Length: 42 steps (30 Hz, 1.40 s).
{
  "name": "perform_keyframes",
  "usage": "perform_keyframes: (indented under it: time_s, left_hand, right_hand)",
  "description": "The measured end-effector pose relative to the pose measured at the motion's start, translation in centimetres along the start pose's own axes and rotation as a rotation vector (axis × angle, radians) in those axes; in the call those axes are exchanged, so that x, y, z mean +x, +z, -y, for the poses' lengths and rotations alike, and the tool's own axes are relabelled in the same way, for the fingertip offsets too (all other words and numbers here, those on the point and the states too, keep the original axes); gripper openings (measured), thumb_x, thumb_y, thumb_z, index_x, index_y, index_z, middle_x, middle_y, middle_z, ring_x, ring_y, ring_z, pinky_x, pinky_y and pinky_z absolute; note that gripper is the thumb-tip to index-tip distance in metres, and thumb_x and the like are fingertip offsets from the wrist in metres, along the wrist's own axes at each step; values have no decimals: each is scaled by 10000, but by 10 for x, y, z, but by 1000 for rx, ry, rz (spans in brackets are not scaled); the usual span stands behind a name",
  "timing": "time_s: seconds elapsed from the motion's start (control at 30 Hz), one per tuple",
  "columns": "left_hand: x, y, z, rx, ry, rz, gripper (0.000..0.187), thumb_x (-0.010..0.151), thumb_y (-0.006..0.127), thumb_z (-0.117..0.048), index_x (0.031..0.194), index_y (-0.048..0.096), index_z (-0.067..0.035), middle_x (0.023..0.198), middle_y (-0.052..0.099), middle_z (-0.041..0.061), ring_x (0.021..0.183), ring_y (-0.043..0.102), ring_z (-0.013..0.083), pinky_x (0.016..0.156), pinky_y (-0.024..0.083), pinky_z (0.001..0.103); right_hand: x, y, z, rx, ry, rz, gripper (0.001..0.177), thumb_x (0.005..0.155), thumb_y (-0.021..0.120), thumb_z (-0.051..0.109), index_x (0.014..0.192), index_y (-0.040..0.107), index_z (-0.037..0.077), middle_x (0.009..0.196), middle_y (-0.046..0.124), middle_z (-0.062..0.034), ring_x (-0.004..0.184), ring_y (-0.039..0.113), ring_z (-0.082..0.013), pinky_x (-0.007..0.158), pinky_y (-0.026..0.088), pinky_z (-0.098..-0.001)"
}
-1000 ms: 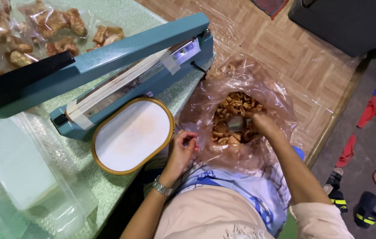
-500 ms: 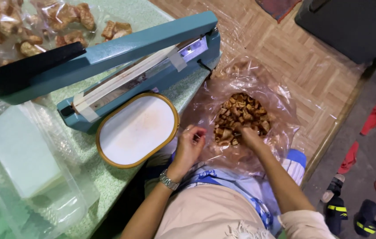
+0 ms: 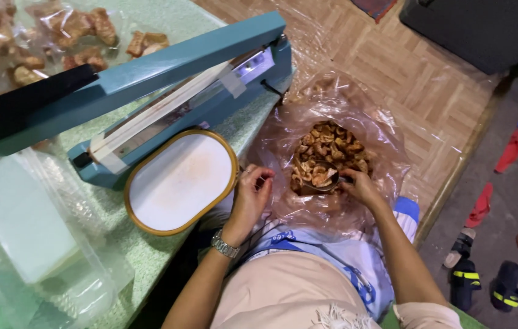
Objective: Package snacks into small plastic bags and seal them using a heat sealer
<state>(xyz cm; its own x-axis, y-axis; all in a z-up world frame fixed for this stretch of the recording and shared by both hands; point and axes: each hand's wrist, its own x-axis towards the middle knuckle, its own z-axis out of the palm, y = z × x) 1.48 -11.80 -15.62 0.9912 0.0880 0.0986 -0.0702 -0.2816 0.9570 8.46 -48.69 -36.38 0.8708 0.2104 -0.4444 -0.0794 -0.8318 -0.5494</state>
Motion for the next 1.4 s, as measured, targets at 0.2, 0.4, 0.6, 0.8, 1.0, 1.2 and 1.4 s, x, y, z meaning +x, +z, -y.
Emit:
perform_keyframes:
  time_s: [0.2,0.4,0.6,0.8,1.0,1.2,1.4]
  left_hand:
    - [18,7,-16,56,45,26,167,786,656,17,902,680,-102,808,627,102,814,643,322,734,513,370]
    - [31,25,-30,98,95,58,171,754,660,44,881,684,-68,786,623,128,778,645,348,708,521,395]
    - [38,58,-7,178,73,73,151,761,657,23,887,692,-53,796,628,151,796,648,386,707,532,417]
    - [39,80,0,324,77,135,122,773,657,-12,883,686,-58,825,633,159,819,658,392,697,537,435]
    - [43,101,-1,399,111,134,105,793,642,-54,895,668,-66,805,635,154,788,666,378,664,528,454]
    - [45,108,1,499,131,187,76,820,623,-112,894,637,-125,783,659,101,778,689,321,663,538,425]
    - [42,127,15,428,25,224,119,820,588,-83,938,592,-68,781,685,196,803,686,408,670,544,494]
  right_hand:
    - [-38,-23,13,132,-39,-208,368,750,751,128,1104,697,212,990,731,-118,1005,672,-314,873,524,-424]
    - [-56,-35,18,321,-104,-273,382,720,779,97,1095,713,133,936,732,-143,943,671,-263,856,515,-386]
    - [-76,-53,40,641,-122,-181,353,702,777,-22,1021,679,90,871,680,-2,845,608,-131,836,499,-298]
    - [-104,-82,70,360,-116,-155,389,756,784,96,1119,678,4,1010,707,-218,987,649,-301,882,490,-429]
    - [-135,-129,139,-128,-146,-181,357,792,711,179,1145,685,133,1011,724,-140,947,676,-382,791,544,-484]
    - [-146,-148,198,-449,-82,-166,326,833,665,295,1155,650,249,991,723,-21,909,707,-306,740,574,-467]
    - [-118,-128,157,-794,-84,-86,131,830,577,139,807,706,137,654,700,-82,690,728,-325,585,572,-476]
